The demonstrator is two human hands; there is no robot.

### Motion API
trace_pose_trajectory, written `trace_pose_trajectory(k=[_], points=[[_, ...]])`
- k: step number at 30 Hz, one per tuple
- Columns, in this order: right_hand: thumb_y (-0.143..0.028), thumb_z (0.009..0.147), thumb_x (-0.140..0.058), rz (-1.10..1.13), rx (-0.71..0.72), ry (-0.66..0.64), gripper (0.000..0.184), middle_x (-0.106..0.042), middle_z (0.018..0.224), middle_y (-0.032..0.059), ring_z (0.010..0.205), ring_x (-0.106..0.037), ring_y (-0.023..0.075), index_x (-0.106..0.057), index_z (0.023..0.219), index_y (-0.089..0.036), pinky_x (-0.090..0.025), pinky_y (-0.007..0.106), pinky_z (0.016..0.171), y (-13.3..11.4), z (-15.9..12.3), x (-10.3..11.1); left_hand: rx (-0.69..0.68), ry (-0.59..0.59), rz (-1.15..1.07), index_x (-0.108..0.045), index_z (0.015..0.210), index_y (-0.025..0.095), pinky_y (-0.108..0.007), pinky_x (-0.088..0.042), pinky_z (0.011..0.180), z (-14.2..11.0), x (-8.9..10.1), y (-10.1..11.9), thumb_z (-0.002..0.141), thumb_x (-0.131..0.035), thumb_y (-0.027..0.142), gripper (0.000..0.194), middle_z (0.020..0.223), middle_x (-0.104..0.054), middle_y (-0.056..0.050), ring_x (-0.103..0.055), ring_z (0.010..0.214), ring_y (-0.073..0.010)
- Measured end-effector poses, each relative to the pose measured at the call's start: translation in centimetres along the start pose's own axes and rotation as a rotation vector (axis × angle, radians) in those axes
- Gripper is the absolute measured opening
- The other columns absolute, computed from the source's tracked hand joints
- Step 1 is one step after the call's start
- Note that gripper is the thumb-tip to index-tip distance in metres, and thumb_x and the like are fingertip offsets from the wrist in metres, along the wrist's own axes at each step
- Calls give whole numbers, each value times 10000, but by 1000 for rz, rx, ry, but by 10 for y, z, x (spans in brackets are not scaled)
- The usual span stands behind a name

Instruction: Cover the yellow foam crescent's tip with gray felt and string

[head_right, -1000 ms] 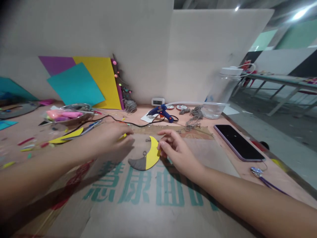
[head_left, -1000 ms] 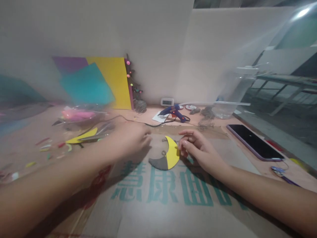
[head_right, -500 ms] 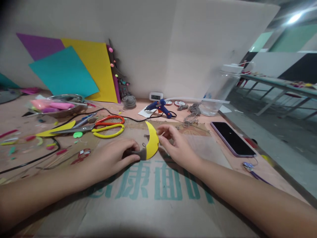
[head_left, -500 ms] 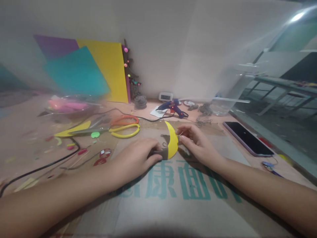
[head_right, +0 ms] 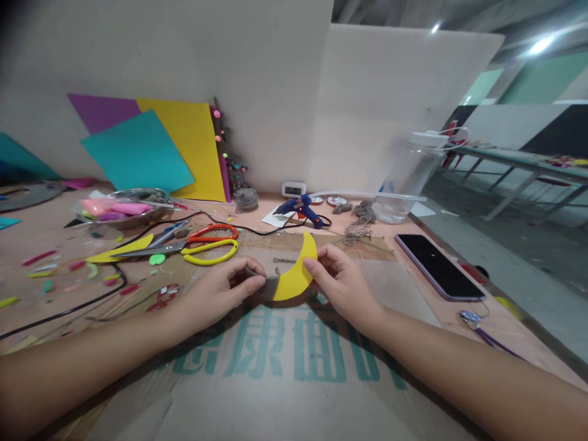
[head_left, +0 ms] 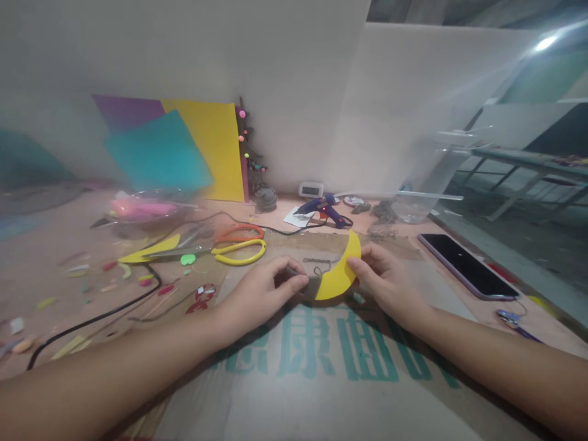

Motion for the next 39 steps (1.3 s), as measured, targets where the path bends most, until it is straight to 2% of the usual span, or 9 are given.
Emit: trace_pose_trajectory(k=[5, 7, 11, 14, 19, 23, 32, 36, 39], points=[[-479, 931, -501, 72, 42, 18, 273, -627, 745, 24, 749, -603, 192, -629, 845, -254, -514, 332, 673, -2, 3, 3, 10, 33, -122, -582, 846, 167, -236, -426, 642, 5, 2, -6, 907, -530, 417, 262, 801, -609, -3, -555, 721, -138], [-410, 891, -595, 95, 26, -31, 179, -681, 918, 38, 917, -629, 211, -649, 973, -260, -530, 345, 776, -4, 4, -2, 1, 21, -169, -571, 841, 166, -226, -417, 635, 6, 1, -7, 906, -533, 421, 266, 780, -588, 7, -539, 709, -127], [-280, 853, -653, 145, 61, -243, 422, -580, 1336, 62, 1002, -637, 173, -557, 1264, -283, -532, 342, 874, -6, -2, -16, 6, -62, -197, -583, 840, 163, -213, -392, 601, 5, -3, -8, 889, -562, 407, 249, 759, -578, 19, -511, 668, -110], [-223, 864, -626, 97, 111, -379, 438, -653, 1223, 71, 893, -658, 146, -549, 1292, -268, -544, 328, 836, -3, -8, -22, 15, -71, -157, -605, 843, 161, -217, -388, 600, 5, -3, -8, 885, -556, 437, 284, 760, -583, 13, -507, 670, -116], [-259, 847, -632, -31, 72, -421, 178, -722, 955, 66, 861, -672, 171, -706, 994, -190, -542, 297, 767, 0, -7, -24, 41, -114, -123, -588, 841, 162, -210, -370, 566, 3, -5, -11, 908, -496, 475, 333, 741, -557, 16, -468, 628, -106], [-347, 828, -655, -51, -10, -380, 186, -706, 779, 42, 685, -640, 139, -701, 784, -173, -510, 243, 611, 2, -4, -25, 32, -203, -141, -576, 842, 163, -204, -369, 568, 3, -10, -10, 913, -488, 452, 310, 730, -534, 20, -455, 634, -104], [-352, 821, -646, -137, 35, -337, 191, -705, 748, 44, 664, -629, 150, -702, 763, -179, -501, 265, 608, 3, -3, -26, 57, -257, -196, -578, 832, 165, -207, -376, 559, 2, -15, -11, 896, -527, 384, 234, 690, -525, 27, -463, 613, -100], [-280, 814, -631, -152, 136, -283, 209, -728, 1025, 76, 973, -653, 228, -727, 988, -213, -511, 371, 860, -1, -1, -22, 44, -160, -269, -563, 845, 166, -206, -374, 552, 4, -11, -11, 887, -547, 383, 222, 698, -536, 29, -478, 613, -98], [-306, 883, -536, -10, 15, -176, 345, -696, 1127, 67, 1000, -649, 224, -626, 1210, -244, -528, 362, 838, 3, -1, -14, 34, -37, -246, -549, 829, 163, -206, -376, 540, 6, -4, -9, 882, -553, 407, 250, 734, -547, 19, -492, 632, -103]])
Point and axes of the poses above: each hand's wrist, its own z-axis towards the middle knuckle, its own x-axis out of the back of the hand, y = z × x, the point moved 5 cm from there along z, towards the middle knuckle
